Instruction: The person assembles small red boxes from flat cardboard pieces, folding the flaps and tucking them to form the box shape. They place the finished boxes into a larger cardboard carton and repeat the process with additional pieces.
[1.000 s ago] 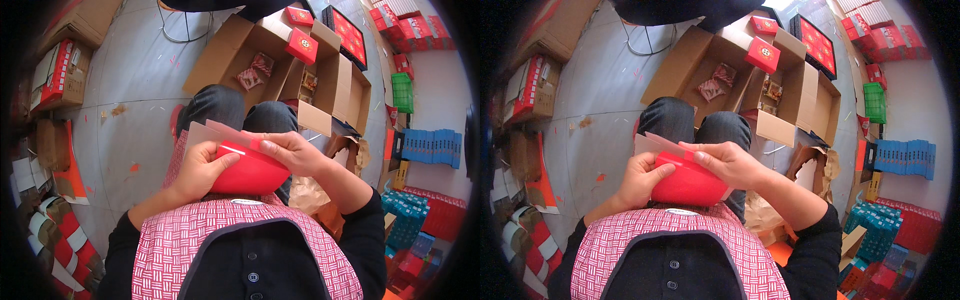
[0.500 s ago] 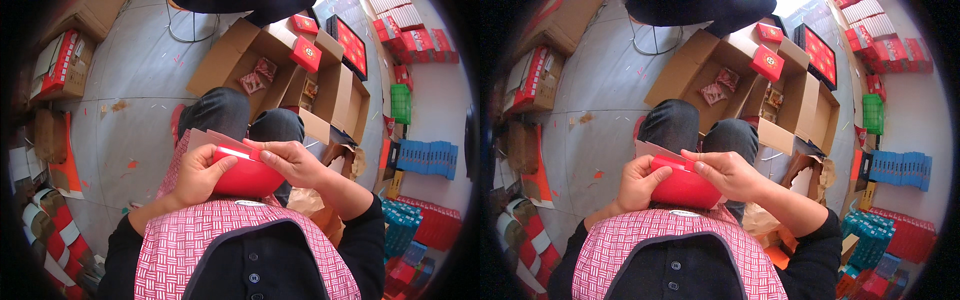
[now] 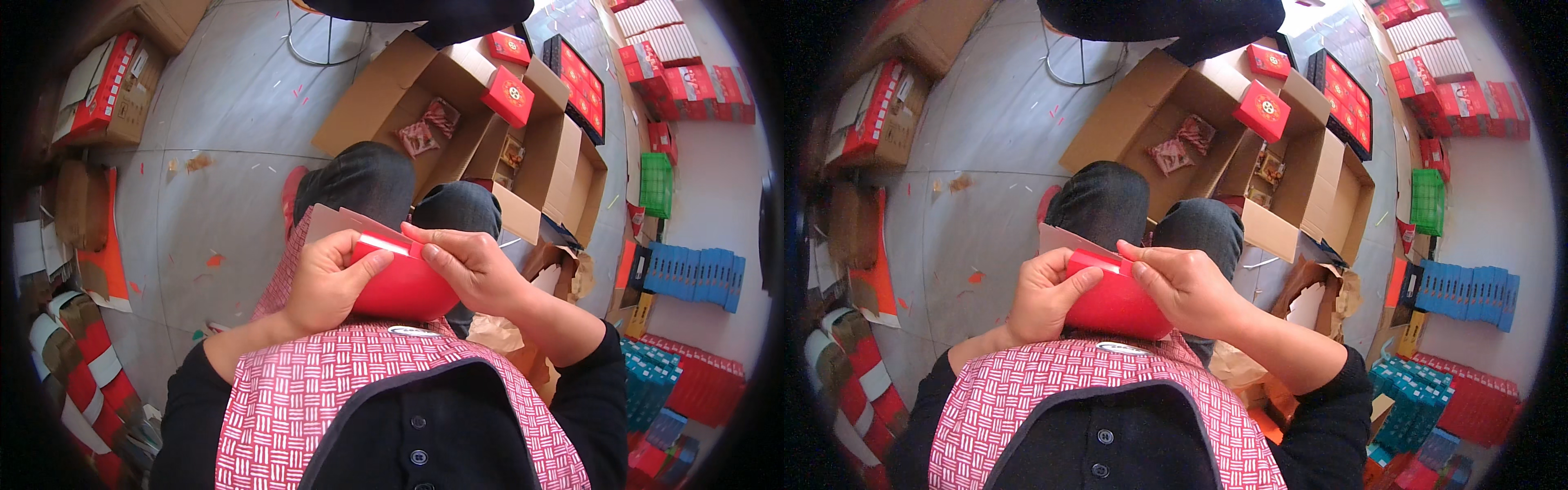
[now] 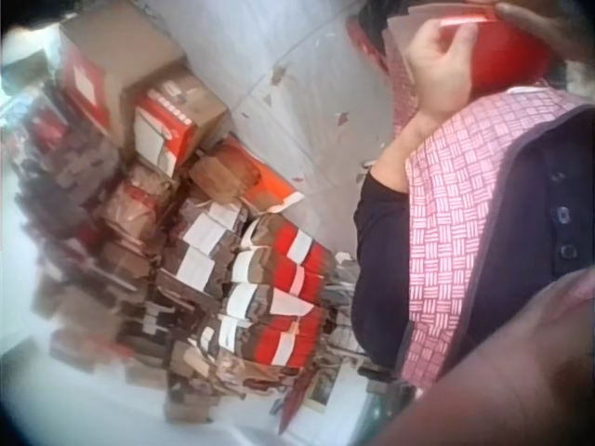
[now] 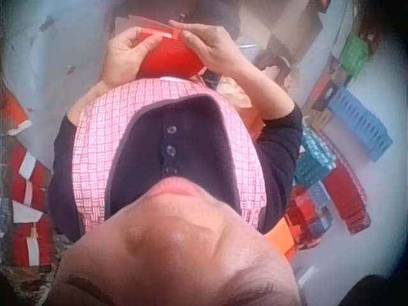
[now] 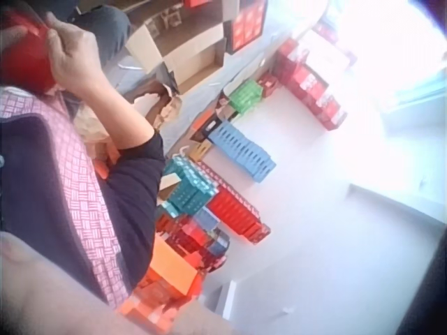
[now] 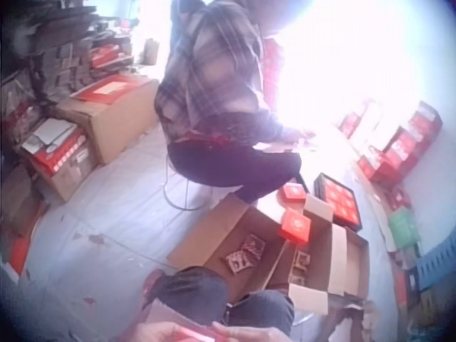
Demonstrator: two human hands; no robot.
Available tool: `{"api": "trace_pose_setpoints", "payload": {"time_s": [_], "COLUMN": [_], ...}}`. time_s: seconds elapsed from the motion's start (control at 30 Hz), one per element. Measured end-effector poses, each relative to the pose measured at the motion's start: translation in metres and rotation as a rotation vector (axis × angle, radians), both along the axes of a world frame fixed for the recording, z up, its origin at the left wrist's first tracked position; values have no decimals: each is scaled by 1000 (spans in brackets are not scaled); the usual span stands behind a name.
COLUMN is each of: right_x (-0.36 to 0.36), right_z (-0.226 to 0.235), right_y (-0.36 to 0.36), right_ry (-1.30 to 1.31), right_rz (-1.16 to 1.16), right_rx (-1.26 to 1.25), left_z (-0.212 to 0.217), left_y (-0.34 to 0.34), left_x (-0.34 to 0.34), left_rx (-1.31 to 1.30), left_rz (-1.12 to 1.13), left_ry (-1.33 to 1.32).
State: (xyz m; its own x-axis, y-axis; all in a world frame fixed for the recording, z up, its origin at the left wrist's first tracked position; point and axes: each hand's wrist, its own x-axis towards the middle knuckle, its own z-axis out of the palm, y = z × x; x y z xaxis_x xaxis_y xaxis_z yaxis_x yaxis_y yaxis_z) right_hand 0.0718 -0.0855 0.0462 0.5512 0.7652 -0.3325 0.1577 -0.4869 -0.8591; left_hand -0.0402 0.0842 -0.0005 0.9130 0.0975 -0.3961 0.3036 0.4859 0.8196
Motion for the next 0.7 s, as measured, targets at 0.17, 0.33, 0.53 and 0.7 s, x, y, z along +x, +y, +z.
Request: {"api": "trace_pose_setpoints", "payload": {"time_s": [0.17,0.33,0.53,0.7], "right_x": [-2,-1,-5,-5], "right_z": [3,-1,-1,-3], "right_y": [2,-3,1,-4], "right_ry": [-2,-14,39,-31], "right_rz": [-8,52,10,102], "right_rx": [-6,-31,-4,29], "left_z": [-1,-2,-5,-6], "left_y": [-2,-1,0,-1], "left_x": [0,-1,-6,-3], "left_rx": [23,-40,-152,-108], "left_rz": [-3,15,47,56], "left_ry": [18,48,108,33]}}
